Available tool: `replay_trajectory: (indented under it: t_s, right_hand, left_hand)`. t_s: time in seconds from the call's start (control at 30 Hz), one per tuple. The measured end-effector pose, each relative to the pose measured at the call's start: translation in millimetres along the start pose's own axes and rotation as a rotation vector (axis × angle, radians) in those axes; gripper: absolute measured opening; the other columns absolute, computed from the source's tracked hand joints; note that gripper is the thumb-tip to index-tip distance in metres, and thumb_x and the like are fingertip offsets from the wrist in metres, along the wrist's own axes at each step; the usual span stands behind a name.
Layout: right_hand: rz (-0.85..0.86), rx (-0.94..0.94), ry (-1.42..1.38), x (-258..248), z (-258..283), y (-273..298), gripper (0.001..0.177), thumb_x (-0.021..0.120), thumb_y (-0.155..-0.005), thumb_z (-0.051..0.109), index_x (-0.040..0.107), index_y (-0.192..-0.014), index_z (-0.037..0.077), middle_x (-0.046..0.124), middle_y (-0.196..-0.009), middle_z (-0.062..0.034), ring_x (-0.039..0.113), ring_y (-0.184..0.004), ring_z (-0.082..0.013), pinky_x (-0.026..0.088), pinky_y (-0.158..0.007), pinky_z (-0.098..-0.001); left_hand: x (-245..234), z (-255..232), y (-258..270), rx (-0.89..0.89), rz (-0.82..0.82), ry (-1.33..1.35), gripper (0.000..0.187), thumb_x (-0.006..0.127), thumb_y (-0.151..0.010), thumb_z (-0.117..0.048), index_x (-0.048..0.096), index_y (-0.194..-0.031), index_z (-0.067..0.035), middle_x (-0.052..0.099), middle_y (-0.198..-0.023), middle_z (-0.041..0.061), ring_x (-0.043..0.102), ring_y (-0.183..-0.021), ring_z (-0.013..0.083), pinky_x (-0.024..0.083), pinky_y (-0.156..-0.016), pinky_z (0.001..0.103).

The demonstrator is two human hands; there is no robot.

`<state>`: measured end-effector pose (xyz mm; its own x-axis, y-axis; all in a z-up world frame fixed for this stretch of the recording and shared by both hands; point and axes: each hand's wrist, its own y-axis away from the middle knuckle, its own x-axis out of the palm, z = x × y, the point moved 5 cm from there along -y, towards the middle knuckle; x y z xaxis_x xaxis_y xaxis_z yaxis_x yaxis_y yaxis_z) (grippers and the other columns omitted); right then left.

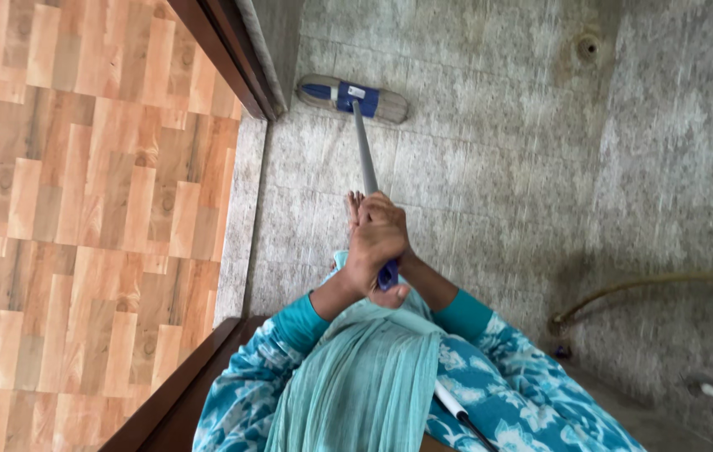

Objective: The person mops the tiled floor of a bathroom using a long-handled floor mop, pushing and pulling the mop head across the surface.

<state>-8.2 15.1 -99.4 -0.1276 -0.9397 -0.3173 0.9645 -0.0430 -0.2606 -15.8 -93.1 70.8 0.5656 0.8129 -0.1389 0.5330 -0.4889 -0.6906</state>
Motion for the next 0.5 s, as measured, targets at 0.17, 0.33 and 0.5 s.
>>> replay_trajectory:
  t_s: [0.17,0.33,0.5]
  right_hand:
    - [-0.006,0.035,-0.167,4.8,16.5,-28.5,0.018,0.077,-0.083,0.006,0.061,-0.084,-0.002,0.058,-0.088,-0.0073,0.053,-0.085,-0.0225,0.051,-0.082,-0.0343]
    - [0.090,-0.048,-0.243,-6.7,-7.4,-76.0,0.024,0.063,-0.087,0.026,0.060,-0.083,0.002,0.059,-0.085,-0.0049,0.056,-0.089,-0.0209,0.050,-0.083,-0.0320]
    - [0.129,-0.054,-0.127,-17.3,-79.6,-144.4,0.054,0.058,-0.090,0.054,0.060,-0.087,-0.001,0.064,-0.094,-0.0116,0.062,-0.089,-0.0270,0.053,-0.082,-0.0387]
  left_hand:
    - [-15.9,24.5,-0.4,0.131,-0.052,0.085,0.060,0.054,-0.091,-0.061,0.054,-0.070,-0.005,0.048,-0.064,0.010,0.054,-0.058,0.0298,0.043,-0.061,0.043]
    - [-30.1,63.4,-23.5,0.136,-0.138,0.132,0.071,0.042,-0.098,-0.069,0.056,-0.073,-0.004,0.056,-0.068,0.009,0.059,-0.060,0.0290,0.047,-0.063,0.039]
    - [-41.0,129.2,-48.3,0.130,-0.249,0.010,0.072,0.034,-0.100,-0.071,0.054,-0.071,-0.008,0.059,-0.069,0.007,0.060,-0.063,0.0268,0.046,-0.063,0.038]
